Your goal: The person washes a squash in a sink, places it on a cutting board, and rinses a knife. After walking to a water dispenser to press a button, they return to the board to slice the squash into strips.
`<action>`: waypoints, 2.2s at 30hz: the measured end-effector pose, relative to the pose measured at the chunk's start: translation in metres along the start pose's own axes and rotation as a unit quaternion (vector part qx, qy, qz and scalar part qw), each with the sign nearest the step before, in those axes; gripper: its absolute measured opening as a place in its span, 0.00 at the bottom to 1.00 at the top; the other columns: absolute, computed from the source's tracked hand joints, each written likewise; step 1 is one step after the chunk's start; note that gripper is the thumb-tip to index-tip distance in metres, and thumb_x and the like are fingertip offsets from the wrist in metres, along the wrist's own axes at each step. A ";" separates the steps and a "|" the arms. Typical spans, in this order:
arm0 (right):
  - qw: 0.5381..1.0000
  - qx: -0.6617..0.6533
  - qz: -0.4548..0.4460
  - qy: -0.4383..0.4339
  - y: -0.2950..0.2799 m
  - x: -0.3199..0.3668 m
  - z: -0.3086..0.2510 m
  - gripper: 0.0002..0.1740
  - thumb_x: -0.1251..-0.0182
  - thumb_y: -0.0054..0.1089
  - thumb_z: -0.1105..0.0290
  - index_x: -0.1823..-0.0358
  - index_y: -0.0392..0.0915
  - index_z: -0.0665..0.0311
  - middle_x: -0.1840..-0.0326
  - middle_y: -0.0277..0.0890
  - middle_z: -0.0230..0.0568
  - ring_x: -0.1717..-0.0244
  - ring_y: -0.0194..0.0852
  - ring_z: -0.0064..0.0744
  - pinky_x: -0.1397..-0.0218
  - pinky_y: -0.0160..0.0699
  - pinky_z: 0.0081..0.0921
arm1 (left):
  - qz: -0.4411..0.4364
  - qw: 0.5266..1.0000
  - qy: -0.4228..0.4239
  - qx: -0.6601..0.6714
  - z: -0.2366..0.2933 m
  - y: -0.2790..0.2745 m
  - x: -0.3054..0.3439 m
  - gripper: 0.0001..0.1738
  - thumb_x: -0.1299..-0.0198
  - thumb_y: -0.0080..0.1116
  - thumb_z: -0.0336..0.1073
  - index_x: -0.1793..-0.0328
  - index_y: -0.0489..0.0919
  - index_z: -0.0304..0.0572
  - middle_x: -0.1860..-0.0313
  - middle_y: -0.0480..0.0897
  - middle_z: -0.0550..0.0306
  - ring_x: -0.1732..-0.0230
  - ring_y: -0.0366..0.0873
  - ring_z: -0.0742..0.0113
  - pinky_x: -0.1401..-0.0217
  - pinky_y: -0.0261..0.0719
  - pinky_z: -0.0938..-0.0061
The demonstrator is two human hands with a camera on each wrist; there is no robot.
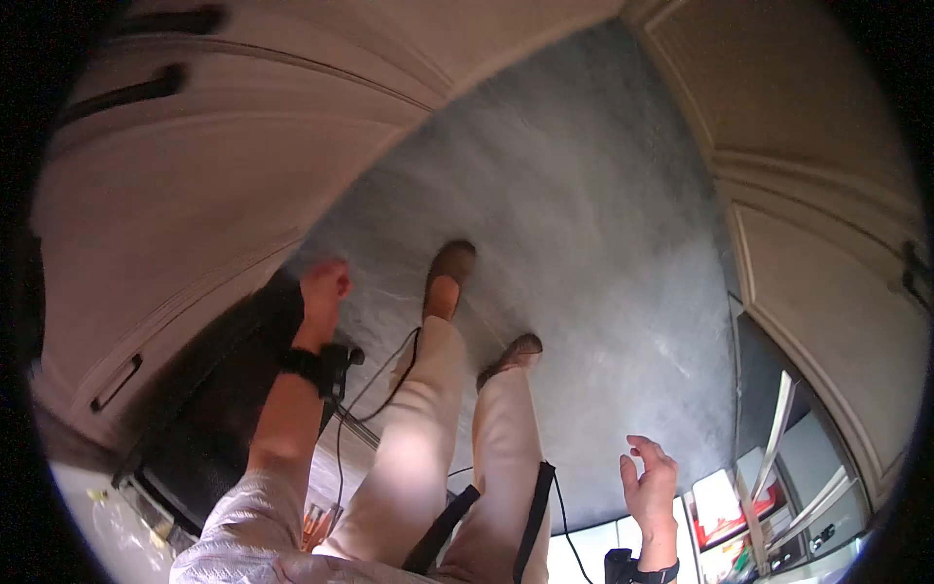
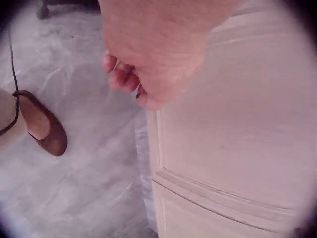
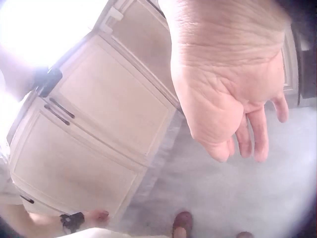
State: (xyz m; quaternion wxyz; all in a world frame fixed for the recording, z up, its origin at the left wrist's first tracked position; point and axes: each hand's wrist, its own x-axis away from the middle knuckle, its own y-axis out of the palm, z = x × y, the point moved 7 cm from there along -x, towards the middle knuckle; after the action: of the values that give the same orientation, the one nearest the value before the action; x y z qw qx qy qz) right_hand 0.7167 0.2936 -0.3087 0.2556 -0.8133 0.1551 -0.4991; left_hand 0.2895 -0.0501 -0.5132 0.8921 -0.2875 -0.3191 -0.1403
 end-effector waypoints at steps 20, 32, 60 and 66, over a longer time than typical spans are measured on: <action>0.952 0.062 0.036 -0.296 -0.135 0.153 -0.247 0.17 0.42 0.60 0.76 0.50 0.77 0.69 0.57 0.80 0.45 0.61 0.79 0.34 0.53 0.76 0.29 | 0.433 0.857 0.275 -0.036 0.239 -0.412 0.471 0.02 0.48 0.63 0.26 0.67 0.81 0.40 0.74 0.77 0.65 0.73 0.73 0.81 0.69 0.73 0.83; 0.908 0.125 0.167 -0.362 -0.191 0.210 -0.305 0.14 0.39 0.58 0.65 0.54 0.80 0.61 0.58 0.81 0.42 0.60 0.81 0.39 0.51 0.74 0.37 | 0.585 0.754 -0.101 -0.282 -0.013 -0.684 0.535 0.24 0.48 0.54 0.27 0.41 0.76 0.40 0.43 0.79 0.50 0.43 0.76 0.55 0.43 0.73 0.65; 0.893 0.111 0.423 -0.109 -0.591 0.173 -0.030 0.21 0.43 0.58 0.75 0.45 0.73 0.59 0.52 0.76 0.46 0.49 0.74 0.49 0.46 0.74 0.39 | -0.051 0.620 0.760 -0.188 0.649 0.148 0.562 0.16 0.55 0.63 0.22 0.57 0.81 0.43 0.53 0.80 0.53 0.48 0.75 0.49 0.47 0.76 0.63; 0.892 0.205 0.365 -0.171 -0.601 0.137 -0.033 0.33 0.47 0.57 0.79 0.37 0.64 0.55 0.54 0.72 0.49 0.51 0.71 0.52 0.48 0.73 0.43 | -0.122 0.550 0.797 -0.218 0.669 0.269 0.613 0.26 0.60 0.60 0.22 0.49 0.79 0.47 0.41 0.74 0.52 0.38 0.67 0.45 0.38 0.68 0.54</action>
State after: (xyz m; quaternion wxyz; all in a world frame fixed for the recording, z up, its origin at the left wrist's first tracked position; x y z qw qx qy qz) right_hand 0.7480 0.7089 0.1468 0.6033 -0.7018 0.2889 -0.2451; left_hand 0.5435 0.5265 0.1940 0.6656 -0.2016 0.5304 -0.4848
